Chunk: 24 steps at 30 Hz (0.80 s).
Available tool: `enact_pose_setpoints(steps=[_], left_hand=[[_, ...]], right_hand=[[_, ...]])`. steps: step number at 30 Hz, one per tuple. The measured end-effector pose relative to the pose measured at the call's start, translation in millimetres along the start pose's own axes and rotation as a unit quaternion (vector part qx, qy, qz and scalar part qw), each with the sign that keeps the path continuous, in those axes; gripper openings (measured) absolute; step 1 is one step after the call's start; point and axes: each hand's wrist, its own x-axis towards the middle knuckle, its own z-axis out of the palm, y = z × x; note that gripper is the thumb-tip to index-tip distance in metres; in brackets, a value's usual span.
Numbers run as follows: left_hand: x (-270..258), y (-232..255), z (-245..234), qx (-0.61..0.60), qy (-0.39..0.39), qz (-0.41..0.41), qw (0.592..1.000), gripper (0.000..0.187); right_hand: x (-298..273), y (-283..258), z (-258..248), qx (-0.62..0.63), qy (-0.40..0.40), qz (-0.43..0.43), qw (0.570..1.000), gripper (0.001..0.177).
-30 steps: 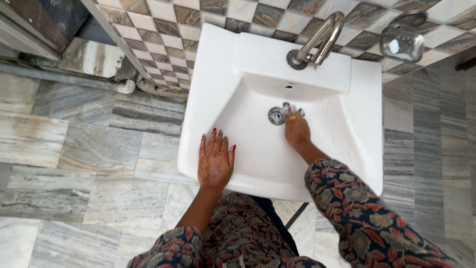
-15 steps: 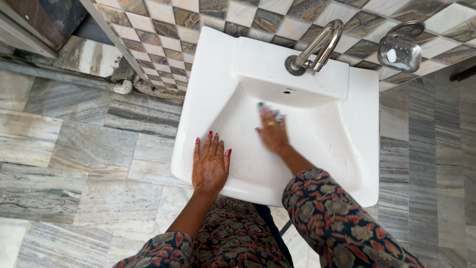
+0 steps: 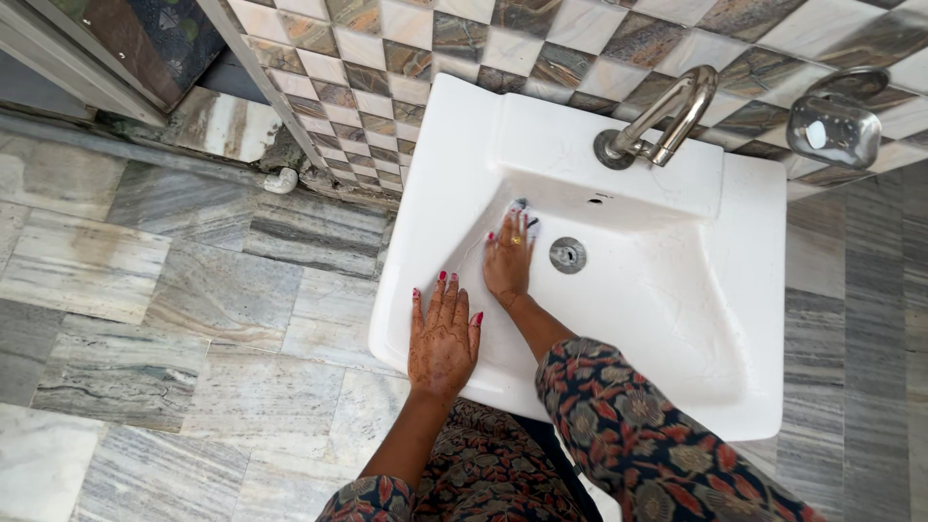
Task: The person scrubs the interior and rim of a white bathroom sink using a cloth, then rinses the cloth under running water from the faucet. The person continues to wipe the sink basin and faucet area thoroughly.
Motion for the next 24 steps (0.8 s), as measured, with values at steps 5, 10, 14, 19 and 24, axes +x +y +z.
enact_pose_setpoints(steps=[5, 10, 14, 19, 24], left_hand=[[2, -1, 0, 0.033, 0.006, 0.031, 0.999, 0.054], [-1, 7, 0, 0.028, -0.010, 0.017, 0.999, 0.055], [-3, 6, -1, 0.031, -0.002, -0.016, 0.999, 0.054], [-1, 6, -13, 0.055, 0.081, -0.076, 0.992, 0.053], [4, -7, -32, -0.052, 0.236, -0.236, 0.941, 0.066]], right_hand=[[-95, 21, -77, 0.048, -0.166, -0.259, 0.950, 0.054], [-94, 130, -128, 0.159, -0.257, -0.044, 0.952, 0.044], [-42, 141, -81, -0.193, -0.101, -0.055, 0.974, 0.062], [-30, -12, -3, 0.104, -0.055, -0.109, 0.987, 0.076], [-135, -55, -71, 0.236, -0.292, -0.180, 0.909, 0.060]])
